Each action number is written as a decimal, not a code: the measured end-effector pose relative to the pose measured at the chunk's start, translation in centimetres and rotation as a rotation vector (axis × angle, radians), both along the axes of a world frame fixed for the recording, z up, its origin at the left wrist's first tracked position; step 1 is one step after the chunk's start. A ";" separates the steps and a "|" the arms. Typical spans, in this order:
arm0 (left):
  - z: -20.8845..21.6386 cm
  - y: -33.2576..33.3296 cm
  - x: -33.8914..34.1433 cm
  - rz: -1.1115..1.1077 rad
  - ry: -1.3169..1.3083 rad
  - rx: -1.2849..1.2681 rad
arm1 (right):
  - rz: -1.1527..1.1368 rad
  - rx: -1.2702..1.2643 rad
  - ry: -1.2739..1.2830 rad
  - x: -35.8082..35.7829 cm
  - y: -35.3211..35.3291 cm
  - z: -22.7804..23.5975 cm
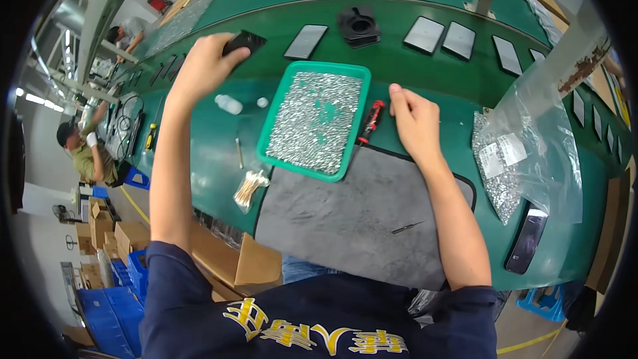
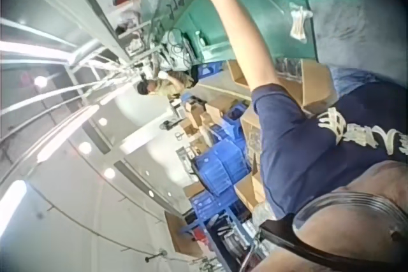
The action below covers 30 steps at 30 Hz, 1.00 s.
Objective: The person secures screws into plastic components using a screwdriver and sets them on the conveyor belt. The person then takes plastic components from a box and applies liquid to them using a cotton swab.
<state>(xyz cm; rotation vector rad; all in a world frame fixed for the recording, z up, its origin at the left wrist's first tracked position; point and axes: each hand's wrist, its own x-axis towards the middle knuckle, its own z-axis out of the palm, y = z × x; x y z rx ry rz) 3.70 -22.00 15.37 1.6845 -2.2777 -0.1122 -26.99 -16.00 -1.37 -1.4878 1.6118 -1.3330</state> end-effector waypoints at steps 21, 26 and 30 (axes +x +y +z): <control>-16.3 -17.0 -2.2 0.096 -0.217 0.085 | 0.046 0.018 -0.037 0.5 -0.9 -0.7; -16.2 -16.7 -3.6 0.232 -0.123 0.128 | 0.081 -0.014 -0.026 0.5 -0.3 -0.4; -13.9 -12.3 -2.9 0.197 0.112 -0.177 | 0.083 -0.009 0.042 0.1 -0.8 -2.0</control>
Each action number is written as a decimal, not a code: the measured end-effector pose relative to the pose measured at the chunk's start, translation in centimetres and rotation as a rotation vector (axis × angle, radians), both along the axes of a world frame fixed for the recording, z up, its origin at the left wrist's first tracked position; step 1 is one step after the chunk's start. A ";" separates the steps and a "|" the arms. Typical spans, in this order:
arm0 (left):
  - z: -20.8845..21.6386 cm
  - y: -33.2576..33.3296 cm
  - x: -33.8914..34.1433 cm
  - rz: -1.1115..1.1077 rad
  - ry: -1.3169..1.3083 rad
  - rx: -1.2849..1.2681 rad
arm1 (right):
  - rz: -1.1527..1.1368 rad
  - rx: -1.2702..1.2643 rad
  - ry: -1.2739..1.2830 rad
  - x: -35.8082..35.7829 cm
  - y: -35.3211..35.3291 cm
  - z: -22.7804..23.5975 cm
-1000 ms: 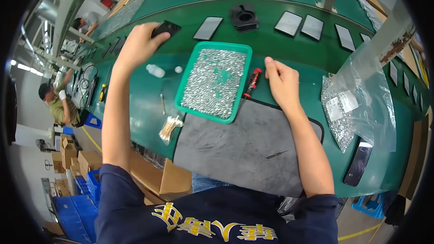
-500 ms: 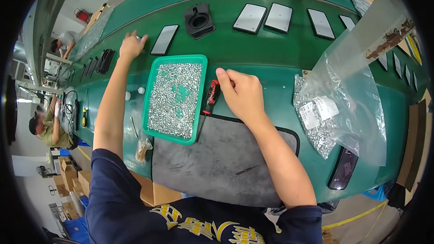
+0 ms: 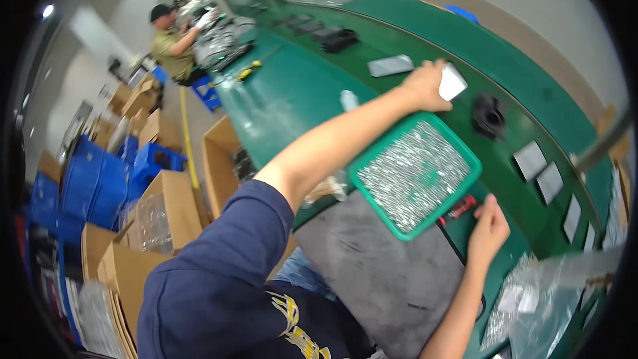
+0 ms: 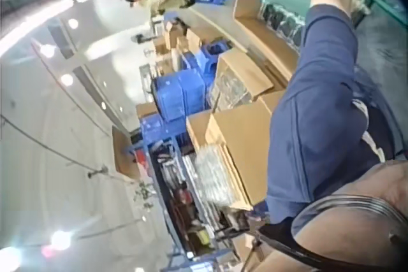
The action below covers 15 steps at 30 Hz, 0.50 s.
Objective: The person secures screws into plastic components using a screwdriver and sets them on the conveyor belt. The person then takes plastic components from a box and applies liquid to them using a cotton swab.
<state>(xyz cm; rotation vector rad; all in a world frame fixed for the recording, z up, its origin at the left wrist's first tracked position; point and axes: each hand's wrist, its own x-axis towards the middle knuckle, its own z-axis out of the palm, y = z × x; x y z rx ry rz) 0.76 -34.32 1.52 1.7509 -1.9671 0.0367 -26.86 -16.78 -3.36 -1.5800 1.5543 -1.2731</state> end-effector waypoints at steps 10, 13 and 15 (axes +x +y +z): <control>-0.6 3.1 1.8 -0.178 0.058 -0.158 | -0.080 -0.029 0.095 -1.7 -0.4 -0.8; -0.8 3.8 3.6 -0.223 0.159 -0.235 | 0.032 0.007 0.040 0.6 -0.3 0.3; -0.8 3.8 2.2 -0.269 0.192 -0.308 | 0.034 0.002 0.022 0.2 -0.3 0.5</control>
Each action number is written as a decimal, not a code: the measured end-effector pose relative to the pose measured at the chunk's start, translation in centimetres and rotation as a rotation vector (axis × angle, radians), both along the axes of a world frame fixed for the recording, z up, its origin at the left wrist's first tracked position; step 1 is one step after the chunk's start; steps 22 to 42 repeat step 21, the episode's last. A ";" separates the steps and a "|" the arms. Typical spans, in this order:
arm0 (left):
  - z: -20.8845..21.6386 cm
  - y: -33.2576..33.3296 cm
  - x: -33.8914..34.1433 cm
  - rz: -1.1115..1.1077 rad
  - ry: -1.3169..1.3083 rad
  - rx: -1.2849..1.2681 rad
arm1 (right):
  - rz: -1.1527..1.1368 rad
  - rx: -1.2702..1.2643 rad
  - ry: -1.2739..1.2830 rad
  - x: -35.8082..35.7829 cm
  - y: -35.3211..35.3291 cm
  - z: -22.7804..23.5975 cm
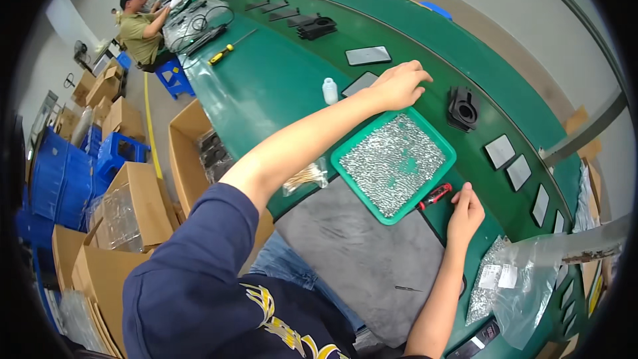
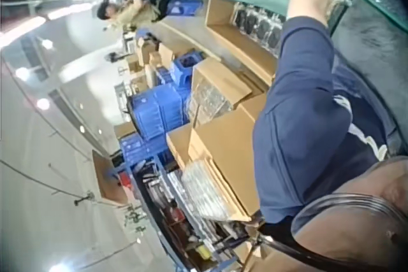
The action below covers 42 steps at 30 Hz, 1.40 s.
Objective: The person secures screws into plastic components using a screwdriver and sets them on the conveyor belt. The person then takes plastic components from a box and applies liquid to them using a cotton swab.
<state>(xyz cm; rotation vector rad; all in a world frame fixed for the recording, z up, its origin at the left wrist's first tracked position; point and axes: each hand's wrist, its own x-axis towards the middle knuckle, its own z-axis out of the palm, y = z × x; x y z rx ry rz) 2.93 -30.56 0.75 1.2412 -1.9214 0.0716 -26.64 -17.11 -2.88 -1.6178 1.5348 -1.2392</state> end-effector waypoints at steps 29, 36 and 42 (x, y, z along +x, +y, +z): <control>0.3 -5.4 2.3 0.699 -0.292 0.589 | 0.050 0.088 -0.005 -2.0 -0.8 -1.2; 0.3 -5.4 2.3 0.699 -0.292 0.589 | 0.050 0.088 -0.005 -2.0 -0.8 -1.2; 0.3 -5.4 2.3 0.699 -0.292 0.589 | 0.050 0.088 -0.005 -2.0 -0.8 -1.2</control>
